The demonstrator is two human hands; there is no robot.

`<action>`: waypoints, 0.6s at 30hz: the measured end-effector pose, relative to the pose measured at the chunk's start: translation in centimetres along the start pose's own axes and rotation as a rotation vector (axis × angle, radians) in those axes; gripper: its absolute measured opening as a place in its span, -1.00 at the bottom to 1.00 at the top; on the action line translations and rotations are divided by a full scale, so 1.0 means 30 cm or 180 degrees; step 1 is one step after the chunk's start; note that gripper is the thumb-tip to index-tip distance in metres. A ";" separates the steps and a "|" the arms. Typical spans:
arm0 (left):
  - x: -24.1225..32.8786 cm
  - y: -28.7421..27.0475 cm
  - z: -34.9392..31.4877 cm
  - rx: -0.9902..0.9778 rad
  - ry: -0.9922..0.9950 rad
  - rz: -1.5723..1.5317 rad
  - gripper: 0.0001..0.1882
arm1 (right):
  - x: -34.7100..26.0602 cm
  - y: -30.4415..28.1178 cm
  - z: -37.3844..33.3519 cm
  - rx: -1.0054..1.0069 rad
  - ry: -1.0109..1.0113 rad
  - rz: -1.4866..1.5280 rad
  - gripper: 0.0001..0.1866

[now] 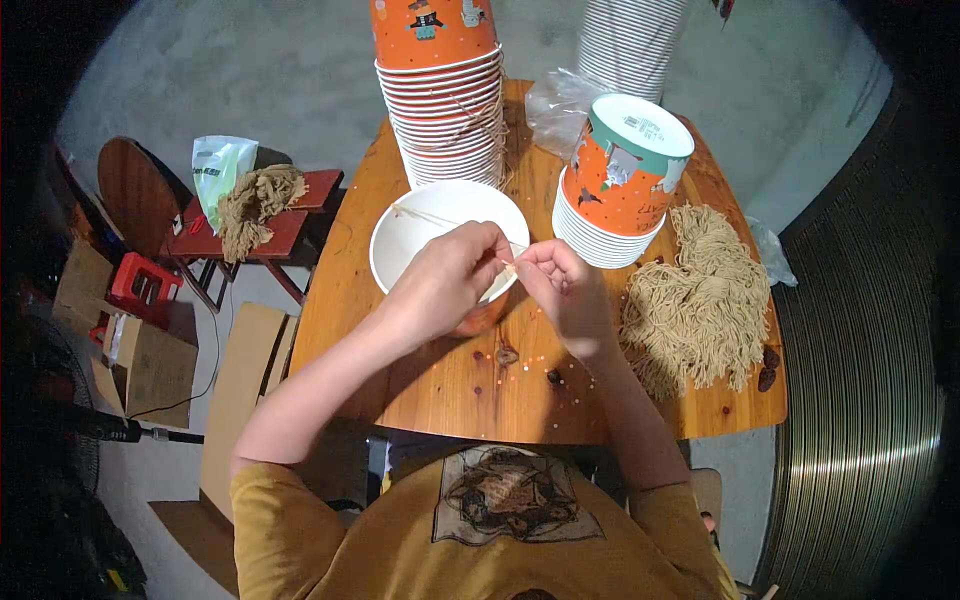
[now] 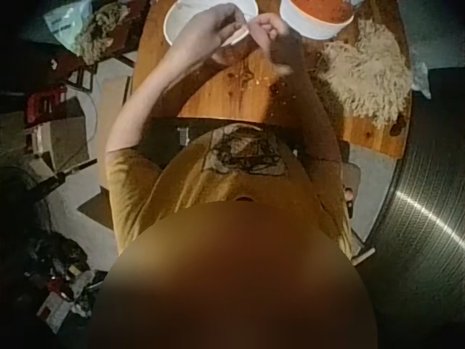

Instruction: Thread and tie string onto a paper tub.

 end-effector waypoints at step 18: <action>0.007 0.006 -0.013 0.0606 0.0275 0.0243 -0.92 | 0.003 0.022 0.002 0.0058 -0.0339 -0.0303 -0.90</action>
Point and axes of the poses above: each hand's wrist, its own z-axis towards the middle knuckle, its own y-axis out of the palm, x = y × z, the point moved 3 cm from there along z, towards the middle knuckle, and after that the axes turned 6 degrees about -x, right-handed, at the moved point
